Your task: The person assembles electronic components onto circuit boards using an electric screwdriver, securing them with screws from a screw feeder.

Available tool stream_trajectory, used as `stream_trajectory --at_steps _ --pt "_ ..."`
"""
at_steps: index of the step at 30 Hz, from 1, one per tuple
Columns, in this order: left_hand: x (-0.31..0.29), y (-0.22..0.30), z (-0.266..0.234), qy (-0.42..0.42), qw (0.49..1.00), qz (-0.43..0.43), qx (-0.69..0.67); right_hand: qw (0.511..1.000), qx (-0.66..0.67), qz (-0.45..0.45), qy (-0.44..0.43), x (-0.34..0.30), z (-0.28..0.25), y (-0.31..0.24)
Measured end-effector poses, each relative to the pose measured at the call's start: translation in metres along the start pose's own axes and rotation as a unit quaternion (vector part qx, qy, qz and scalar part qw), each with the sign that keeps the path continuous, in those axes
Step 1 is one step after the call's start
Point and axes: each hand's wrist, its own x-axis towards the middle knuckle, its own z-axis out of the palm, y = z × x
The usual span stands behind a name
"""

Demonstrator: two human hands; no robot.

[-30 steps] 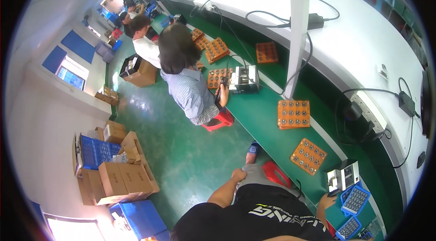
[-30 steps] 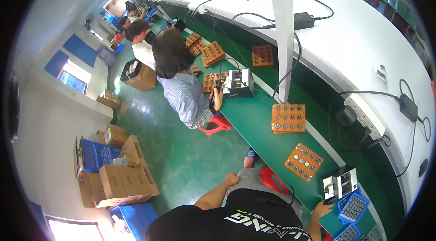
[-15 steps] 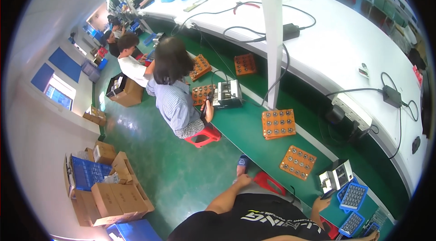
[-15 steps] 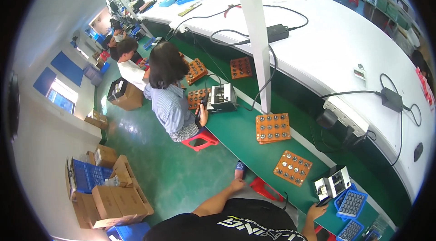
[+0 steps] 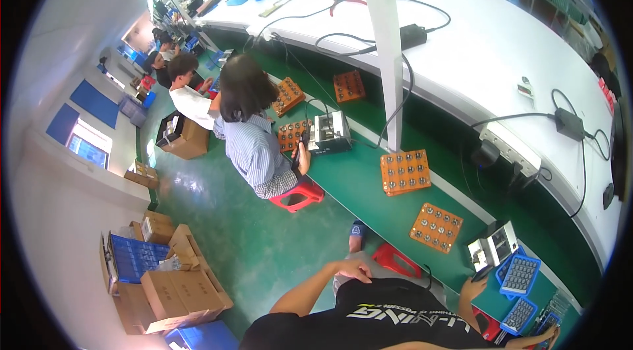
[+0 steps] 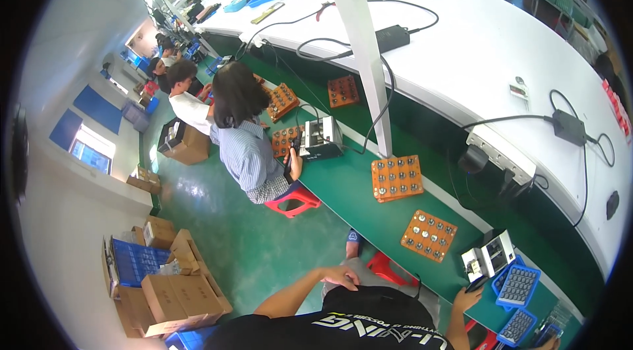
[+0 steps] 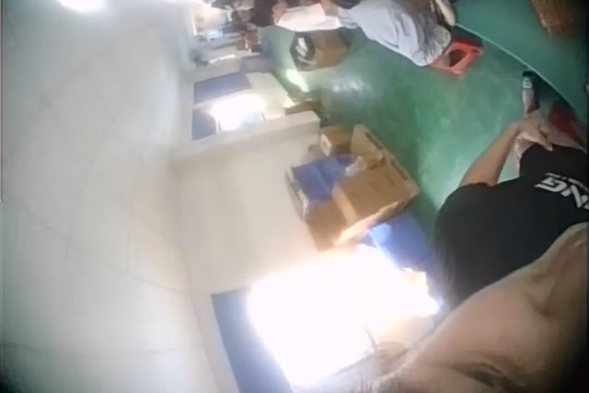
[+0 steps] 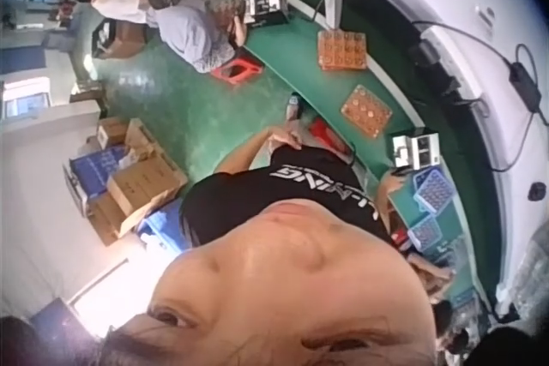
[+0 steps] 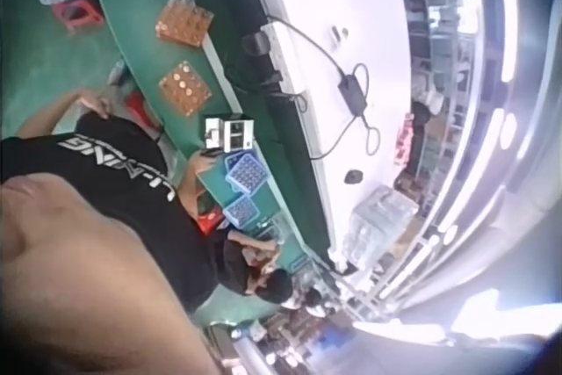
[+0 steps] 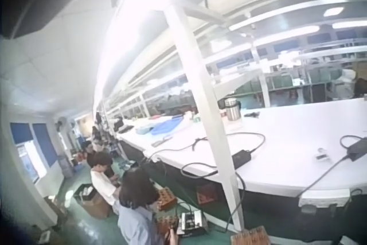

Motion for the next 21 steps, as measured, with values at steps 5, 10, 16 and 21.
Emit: stream_trajectory --at_steps 5,10,16,21 --pt "0.008 0.01 0.014 0.201 0.963 0.119 0.131 1.0 -0.024 0.011 -0.008 0.002 0.001 -0.023" --pt "0.063 -0.055 0.004 0.248 0.883 0.141 0.373 0.999 -0.041 0.03 0.003 -0.001 -0.003 -0.013" --pt "0.048 -0.001 0.022 0.326 0.893 -0.094 0.296 1.0 -0.026 0.01 -0.006 0.008 0.007 0.003" --pt "0.061 0.005 0.019 0.242 0.881 -0.099 0.393 0.999 0.027 0.035 0.007 0.021 0.011 0.01"
